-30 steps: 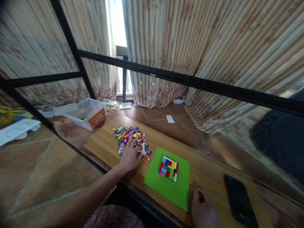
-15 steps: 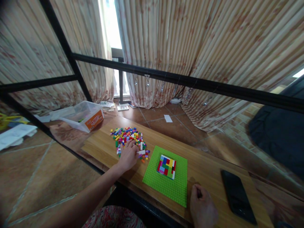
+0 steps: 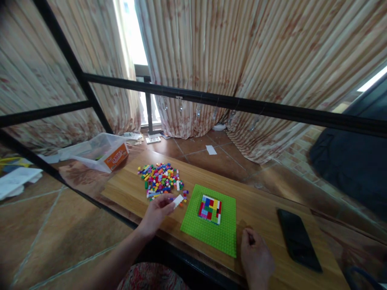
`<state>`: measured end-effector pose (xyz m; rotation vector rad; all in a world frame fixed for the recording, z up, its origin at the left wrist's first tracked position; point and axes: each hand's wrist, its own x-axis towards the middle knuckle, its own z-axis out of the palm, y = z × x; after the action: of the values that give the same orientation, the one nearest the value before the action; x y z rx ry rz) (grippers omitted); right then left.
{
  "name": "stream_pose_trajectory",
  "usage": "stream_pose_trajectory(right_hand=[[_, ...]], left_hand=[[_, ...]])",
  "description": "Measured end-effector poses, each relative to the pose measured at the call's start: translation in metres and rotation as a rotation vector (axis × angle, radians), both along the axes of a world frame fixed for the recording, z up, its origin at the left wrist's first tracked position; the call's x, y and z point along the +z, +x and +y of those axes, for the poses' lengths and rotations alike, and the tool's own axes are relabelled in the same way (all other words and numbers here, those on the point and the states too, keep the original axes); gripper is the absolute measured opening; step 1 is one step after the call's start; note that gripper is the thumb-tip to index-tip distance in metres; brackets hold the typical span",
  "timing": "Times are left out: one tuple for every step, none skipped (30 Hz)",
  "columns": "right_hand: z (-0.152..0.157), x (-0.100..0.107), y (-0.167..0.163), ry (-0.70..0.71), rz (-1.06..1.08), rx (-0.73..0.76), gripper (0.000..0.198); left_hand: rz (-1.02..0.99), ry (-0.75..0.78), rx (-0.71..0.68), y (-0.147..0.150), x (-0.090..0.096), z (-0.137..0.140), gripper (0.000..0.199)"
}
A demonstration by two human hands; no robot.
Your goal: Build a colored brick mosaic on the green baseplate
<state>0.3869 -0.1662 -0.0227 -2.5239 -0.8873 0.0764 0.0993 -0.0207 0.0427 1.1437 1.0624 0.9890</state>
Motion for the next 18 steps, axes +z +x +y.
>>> stream_pose_trajectory(right_hand=[[0.0,0.001,0.001,0.021,0.016,-0.005,0.046],[0.0,0.004,0.001,0.055,0.04,-0.011,0.047],[0.0,0.007,0.001,0.105,0.069,-0.015,0.048],[0.0,0.013,0.0,0.166,0.102,-0.023,0.049],[0.0,0.019,-0.003,0.234,0.148,-0.027,0.05],[0.001,0.027,-0.009,0.299,0.205,-0.023,0.051],[0.002,0.036,-0.018,0.358,0.268,-0.033,0.051],[0.003,0.046,-0.029,0.407,0.357,0.001,0.051],[0.004,0.055,-0.043,0.452,0.455,0.061,0.051],[0.004,0.063,-0.06,0.49,0.56,0.118,0.051],[0.005,0.07,-0.077,0.518,0.662,0.161,0.051],[0.005,0.075,-0.094,0.527,0.766,0.204,0.051],[0.005,0.079,-0.111,0.517,0.87,0.254,0.05],[0.004,0.081,-0.126,0.509,0.969,0.293,0.049],[0.003,0.082,-0.138,0.526,1.038,0.302,0.047],[0.001,0.081,-0.148,0.55,1.087,0.291,0.045],[-0.001,0.079,-0.155,0.568,1.124,0.282,0.043],[-0.004,0.077,-0.16,0.582,1.148,0.274,0.042]], left_hand=[[-0.112,-0.117,-0.023,0.001,0.002,-0.01,0.03],[-0.19,-0.207,-0.04,0.001,0.004,-0.019,0.034],[-0.239,-0.272,-0.063,0.002,0.007,-0.028,0.035],[-0.269,-0.318,-0.081,0.002,0.011,-0.036,0.035],[-0.282,-0.349,-0.099,0.003,0.014,-0.042,0.035],[-0.283,-0.369,-0.118,0.004,0.017,-0.047,0.036],[-0.276,-0.38,-0.136,0.005,0.02,-0.052,0.037],[-0.264,-0.384,-0.155,0.006,0.023,-0.055,0.038],[-0.25,-0.381,-0.175,0.008,0.025,-0.059,0.039],[-0.234,-0.374,-0.193,0.011,0.027,-0.063,0.039],[-0.217,-0.362,-0.211,0.013,0.028,-0.066,0.039],[-0.2,-0.348,-0.232,0.015,0.029,-0.071,0.039],[-0.184,-0.335,-0.255,0.017,0.028,-0.075,0.038],[-0.169,-0.321,-0.279,0.018,0.027,-0.079,0.038],[-0.158,-0.307,-0.302,0.019,0.024,-0.084,0.038],[-0.15,-0.293,-0.32,0.019,0.02,-0.087,0.038],[-0.143,-0.28,-0.332,0.018,0.016,-0.09,0.039],[-0.133,-0.27,-0.342,0.016,0.011,-0.092,0.04]])
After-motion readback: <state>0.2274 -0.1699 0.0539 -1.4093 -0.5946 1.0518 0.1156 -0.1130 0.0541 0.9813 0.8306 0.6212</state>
